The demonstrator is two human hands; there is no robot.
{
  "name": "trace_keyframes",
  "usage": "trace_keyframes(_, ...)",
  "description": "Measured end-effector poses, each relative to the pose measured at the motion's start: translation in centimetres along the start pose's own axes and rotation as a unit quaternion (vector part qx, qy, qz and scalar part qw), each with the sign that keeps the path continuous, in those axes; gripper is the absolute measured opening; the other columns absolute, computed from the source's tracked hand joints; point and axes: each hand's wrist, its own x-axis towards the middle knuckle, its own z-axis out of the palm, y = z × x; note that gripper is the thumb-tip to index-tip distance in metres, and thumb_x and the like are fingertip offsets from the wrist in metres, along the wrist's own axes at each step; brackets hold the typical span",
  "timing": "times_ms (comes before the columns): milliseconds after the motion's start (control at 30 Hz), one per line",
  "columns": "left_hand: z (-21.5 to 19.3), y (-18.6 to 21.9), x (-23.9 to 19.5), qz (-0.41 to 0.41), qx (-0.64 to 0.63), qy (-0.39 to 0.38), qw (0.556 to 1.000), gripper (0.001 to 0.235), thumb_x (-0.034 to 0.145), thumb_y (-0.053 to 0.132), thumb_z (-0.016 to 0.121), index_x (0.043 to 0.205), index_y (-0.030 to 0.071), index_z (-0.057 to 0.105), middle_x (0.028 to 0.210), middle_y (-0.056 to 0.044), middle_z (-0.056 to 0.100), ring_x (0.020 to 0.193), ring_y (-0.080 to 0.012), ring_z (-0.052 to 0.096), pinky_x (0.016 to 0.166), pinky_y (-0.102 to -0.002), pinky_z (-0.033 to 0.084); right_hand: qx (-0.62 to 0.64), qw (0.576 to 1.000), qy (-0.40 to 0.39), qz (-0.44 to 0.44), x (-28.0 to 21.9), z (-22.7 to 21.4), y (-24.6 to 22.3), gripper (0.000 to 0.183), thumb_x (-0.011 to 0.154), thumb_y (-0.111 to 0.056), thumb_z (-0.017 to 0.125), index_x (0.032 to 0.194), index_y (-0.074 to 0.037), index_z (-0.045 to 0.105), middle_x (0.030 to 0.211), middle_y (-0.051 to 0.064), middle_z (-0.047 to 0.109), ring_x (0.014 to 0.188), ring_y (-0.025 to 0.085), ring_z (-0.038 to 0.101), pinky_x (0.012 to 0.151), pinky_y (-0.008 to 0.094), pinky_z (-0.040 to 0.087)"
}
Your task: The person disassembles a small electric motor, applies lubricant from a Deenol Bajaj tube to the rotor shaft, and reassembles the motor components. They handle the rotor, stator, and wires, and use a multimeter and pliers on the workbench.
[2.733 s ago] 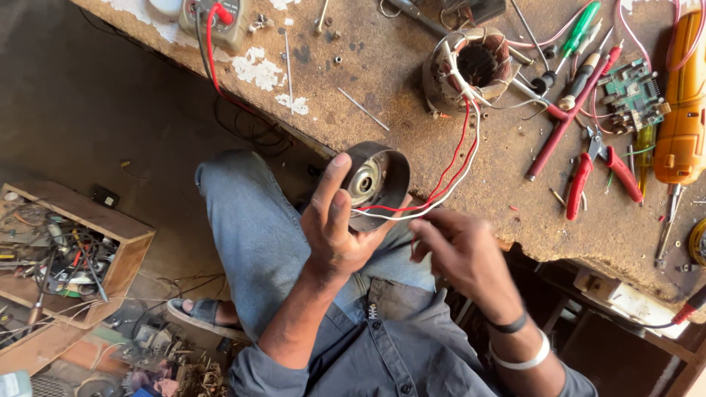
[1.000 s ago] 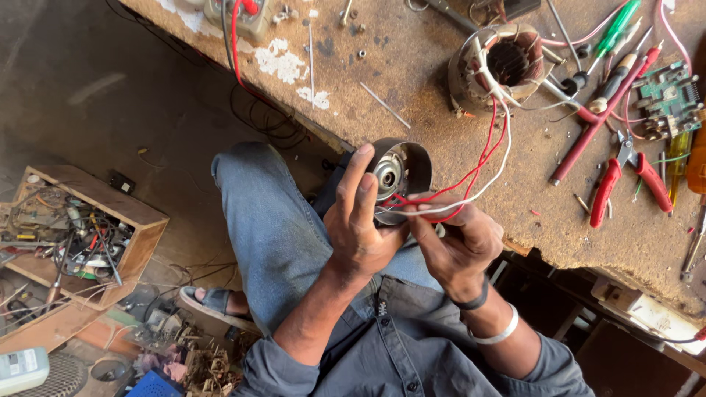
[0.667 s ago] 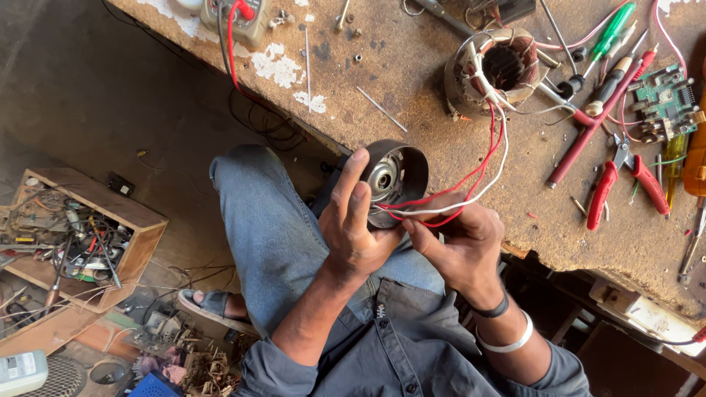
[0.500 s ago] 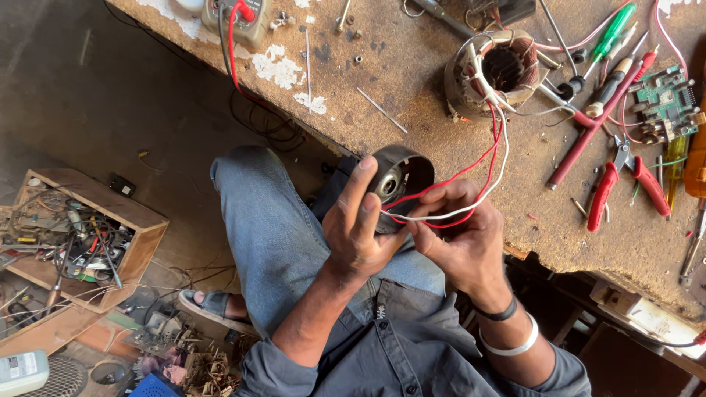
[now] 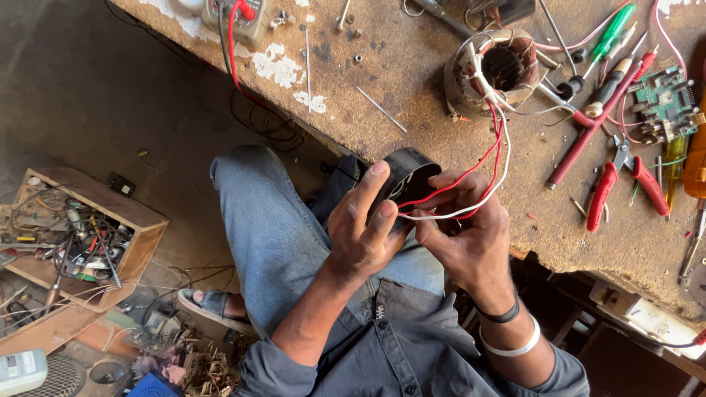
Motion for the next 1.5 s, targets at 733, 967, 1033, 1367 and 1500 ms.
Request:
trace_keyframes(733, 0.0, 0.2, 0.5, 0.016, -0.004, -0.007, 1.000, 0.091, 0.099, 0.015, 0.083, 0.163, 0.020, 0.019, 0.149, -0.025, 0.046, 0.127, -0.0383, 0.063, 0.098, -0.044, 0.062, -0.034, 0.999, 0.000, 0.012, 0.1, -0.5, -0.6, 0.039, 0.075, -0.004, 0.080, 0.111, -0.001, 0.067, 0.083, 0.001, 0.076, 0.073, 0.004, 0.068, 0.063, 0.020, 0.055)
trace_keyframes(967, -0.1, 0.5, 0.5, 0.012, 0.006, 0.001, 1.000, 0.092, 0.098, 0.006, 0.083, 0.163, 0.021, 0.020, 0.151, -0.022, 0.046, 0.131, -0.0364, 0.063, 0.101, -0.043, 0.064, -0.003, 0.998, -0.025, 0.059, 0.0, -0.8, -0.7, 0.033, 0.075, -0.004, 0.079, 0.107, -0.002, 0.069, 0.081, 0.001, 0.076, 0.074, 0.004, 0.068, 0.064, 0.020, 0.055)
trace_keyframes(1033, 0.0, 0.4, 0.6, 0.014, 0.006, 0.002, 1.000, 0.091, 0.097, 0.005, 0.083, 0.162, 0.021, 0.021, 0.151, -0.022, 0.046, 0.130, -0.0355, 0.063, 0.102, -0.043, 0.063, -0.010, 0.998, -0.013, 0.058, 0.1, -0.5, -0.6, 0.031, 0.078, -0.007, 0.082, 0.106, -0.002, 0.069, 0.082, 0.002, 0.077, 0.075, 0.005, 0.069, 0.065, 0.021, 0.057)
trace_keyframes(1367, -0.1, 1.1, 1.5, -0.052, -0.018, 0.002, 0.998, 0.101, 0.091, 0.015, 0.091, 0.162, 0.017, 0.018, 0.154, -0.025, 0.041, 0.138, -0.0434, 0.055, 0.114, -0.048, 0.056, 0.057, 0.997, -0.033, -0.036, -0.1, -1.2, 0.5, 0.038, 0.085, -0.012, 0.084, 0.117, 0.002, 0.070, 0.104, 0.006, 0.078, 0.092, 0.010, 0.073, 0.081, 0.026, 0.060)
trace_keyframes(1500, -0.4, 1.3, 2.3, -0.089, -0.009, 0.031, 0.996, 0.111, 0.083, 0.015, 0.098, 0.161, 0.018, 0.020, 0.153, -0.023, 0.043, 0.137, -0.0414, 0.056, 0.113, -0.047, 0.055, 0.016, 0.993, 0.054, -0.100, -0.3, -2.6, 1.0, 0.038, 0.088, -0.011, 0.083, 0.118, 0.001, 0.064, 0.098, 0.005, 0.075, 0.086, 0.008, 0.072, 0.073, 0.024, 0.058)
